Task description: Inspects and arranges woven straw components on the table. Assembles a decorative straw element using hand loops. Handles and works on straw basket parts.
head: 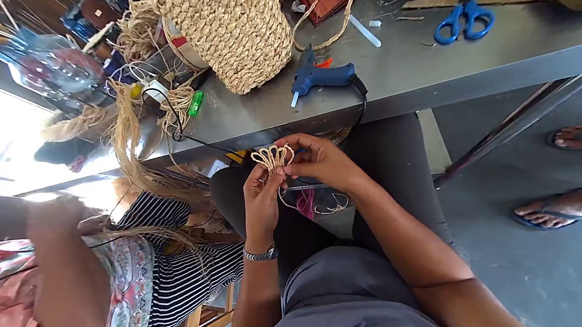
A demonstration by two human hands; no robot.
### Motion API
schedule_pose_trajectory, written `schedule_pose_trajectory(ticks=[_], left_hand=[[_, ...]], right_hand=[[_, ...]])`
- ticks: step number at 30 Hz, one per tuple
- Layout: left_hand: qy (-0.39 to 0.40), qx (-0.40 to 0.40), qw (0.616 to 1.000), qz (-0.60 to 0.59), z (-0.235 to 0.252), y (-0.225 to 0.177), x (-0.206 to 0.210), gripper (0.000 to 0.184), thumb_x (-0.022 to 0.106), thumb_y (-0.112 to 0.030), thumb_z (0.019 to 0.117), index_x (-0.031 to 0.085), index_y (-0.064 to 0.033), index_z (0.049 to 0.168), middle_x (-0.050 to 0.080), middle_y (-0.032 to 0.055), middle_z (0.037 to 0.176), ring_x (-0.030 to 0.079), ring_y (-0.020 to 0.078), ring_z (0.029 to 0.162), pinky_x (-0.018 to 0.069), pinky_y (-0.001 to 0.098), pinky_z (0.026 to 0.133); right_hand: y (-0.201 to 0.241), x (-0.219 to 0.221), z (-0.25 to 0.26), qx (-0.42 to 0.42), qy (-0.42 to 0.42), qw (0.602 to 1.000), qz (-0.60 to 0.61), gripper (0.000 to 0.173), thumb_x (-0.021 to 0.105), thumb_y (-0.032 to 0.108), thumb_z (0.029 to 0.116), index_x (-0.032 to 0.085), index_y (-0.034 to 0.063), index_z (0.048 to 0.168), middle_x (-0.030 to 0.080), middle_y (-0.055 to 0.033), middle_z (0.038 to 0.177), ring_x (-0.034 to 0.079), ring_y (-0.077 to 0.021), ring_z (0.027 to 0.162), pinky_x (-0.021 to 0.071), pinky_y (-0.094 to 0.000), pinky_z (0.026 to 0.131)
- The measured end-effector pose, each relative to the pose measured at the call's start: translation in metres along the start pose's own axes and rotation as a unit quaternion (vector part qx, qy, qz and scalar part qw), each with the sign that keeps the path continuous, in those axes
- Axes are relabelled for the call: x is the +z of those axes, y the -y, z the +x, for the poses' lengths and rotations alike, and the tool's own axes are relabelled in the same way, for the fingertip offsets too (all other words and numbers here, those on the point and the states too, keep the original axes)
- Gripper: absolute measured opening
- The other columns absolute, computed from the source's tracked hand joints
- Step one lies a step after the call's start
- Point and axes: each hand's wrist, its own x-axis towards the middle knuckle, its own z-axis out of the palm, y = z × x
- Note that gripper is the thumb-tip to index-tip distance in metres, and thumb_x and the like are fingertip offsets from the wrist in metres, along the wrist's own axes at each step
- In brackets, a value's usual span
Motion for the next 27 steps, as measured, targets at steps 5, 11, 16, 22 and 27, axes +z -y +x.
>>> schedule_pose_trajectory(ticks=[5,11,16,22,27], left_hand=[[0.008,0.014,1.000,0.004,0.000,0.000,-0.002,0.012,0.063,-0.006,0.0987,0.067,-0.0096,0.110,0.067,0.0035,0.098,0.065,0.0105,0.080,0.0587,0.0280,0.076],[-0.029,0.062,0.997,0.042,0.000,0.001,-0.001,0.006,0.068,-0.012,0.0979,0.067,-0.0115,0.104,0.067,0.0006,0.091,0.066,0.0098,0.080,0.0589,0.0292,0.078],[-0.039,0.093,0.992,0.072,-0.001,0.004,0.003,0.016,0.068,-0.011,0.0984,0.067,-0.0102,0.115,0.069,0.0022,0.102,0.067,0.0119,0.088,0.0594,0.0311,0.081],[-0.022,0.088,0.989,0.119,-0.002,0.003,0.002,0.027,0.067,-0.013,0.0989,0.062,-0.0083,0.125,0.069,0.0043,0.113,0.067,0.0153,0.103,0.0576,0.0347,0.092],[-0.002,0.104,0.989,0.107,0.000,-0.001,0.001,0.019,0.067,-0.017,0.0998,0.068,-0.0109,0.118,0.070,0.0021,0.113,0.067,0.0129,0.102,0.0569,0.0333,0.091]], right_hand=[[-0.002,0.003,-0.004,-0.007,-0.013,1.000,-0.008,0.025,0.074,-0.004,0.0892,0.067,0.0009,0.113,0.072,-0.0101,0.098,0.071,-0.0152,0.078,0.0626,-0.0289,0.072],[-0.001,0.006,-0.005,-0.011,-0.016,1.000,-0.021,0.026,0.076,-0.002,0.0888,0.069,0.0001,0.114,0.073,-0.0098,0.099,0.071,-0.0149,0.082,0.0624,-0.0290,0.076],[-0.007,0.011,-0.001,-0.034,-0.050,0.998,-0.023,0.017,0.074,0.004,0.0932,0.069,-0.0019,0.109,0.073,-0.0087,0.093,0.072,-0.0144,0.079,0.0636,-0.0291,0.075],[-0.008,0.009,0.000,-0.043,-0.061,0.995,-0.064,0.013,0.069,0.004,0.0947,0.072,-0.0007,0.106,0.073,-0.0059,0.087,0.070,-0.0094,0.074,0.0613,-0.0250,0.070],[-0.003,0.005,0.001,-0.055,-0.053,0.994,-0.078,0.012,0.073,0.006,0.0930,0.072,-0.0005,0.103,0.072,-0.0037,0.086,0.068,-0.0061,0.073,0.0598,-0.0215,0.069]])
